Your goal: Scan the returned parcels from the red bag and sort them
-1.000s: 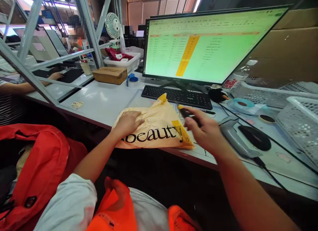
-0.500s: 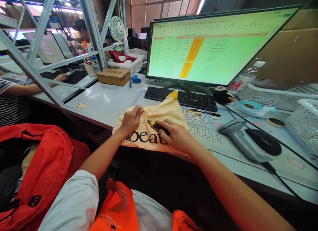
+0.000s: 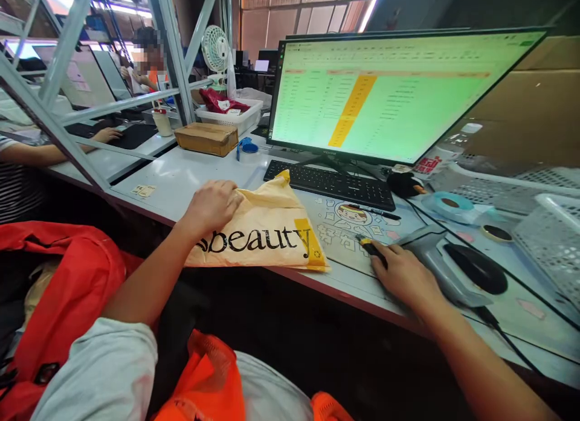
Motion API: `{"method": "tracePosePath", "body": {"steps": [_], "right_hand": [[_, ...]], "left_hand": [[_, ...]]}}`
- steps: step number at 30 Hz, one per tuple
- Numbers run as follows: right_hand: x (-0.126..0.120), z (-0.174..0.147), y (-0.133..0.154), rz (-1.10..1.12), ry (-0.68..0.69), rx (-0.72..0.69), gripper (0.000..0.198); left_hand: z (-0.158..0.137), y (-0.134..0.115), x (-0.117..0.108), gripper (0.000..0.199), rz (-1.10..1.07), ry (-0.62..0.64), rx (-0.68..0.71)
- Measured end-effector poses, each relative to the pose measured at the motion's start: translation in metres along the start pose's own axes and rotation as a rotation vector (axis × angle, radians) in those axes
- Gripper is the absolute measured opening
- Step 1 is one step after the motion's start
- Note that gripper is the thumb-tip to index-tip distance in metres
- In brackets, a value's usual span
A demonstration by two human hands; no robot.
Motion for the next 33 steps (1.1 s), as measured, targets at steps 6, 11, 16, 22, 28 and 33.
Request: {"method": "tracePosePath", "body": {"steps": [6, 11, 16, 22, 28, 33], "right_hand": [[-0.045, -0.005, 0.143, 0.273, -0.243, -0.283, 0.044], [-0.055, 0.004, 0.271, 0.433, -0.291, -0.469, 0.049], [-0.066, -0.002, 0.298, 0.45, -0.292, -0.506, 0.033], [-0.071, -0.04, 0.292, 0.323, -0.252, -0.557, 0.038], [-0.084, -0.114, 0.282, 0.36, -0.307, -0.815, 0.035], [-0.089, -0.151, 0.264, 0.45, -0.311, -0.96, 0.032]], "left_hand": [[0.032, -0.052, 0.023, 0.042, 0.134, 0.179, 0.047], [0.039, -0.049, 0.025, 0.035, -0.047, 0.042, -0.007], [0.037, -0.019, 0.011, 0.04, -0.084, -0.141, -0.082], [0.077, 0.004, 0.018, 0.037, -0.095, -0.161, -0.168], [0.106, 0.047, 0.025, 0.052, 0.033, -0.174, -0.22], [0.106, 0.088, 0.035, 0.056, 0.072, -0.128, -0.209]]}}
Point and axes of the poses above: each hand's wrist, its own z-axis towards the middle knuckle, its own x-axis out of the palm, y = z × x, the point moved 9 cm from there along z, towards the middle knuckle, and after that the axes turned 2 degrees about y, right-handed, at the moved point
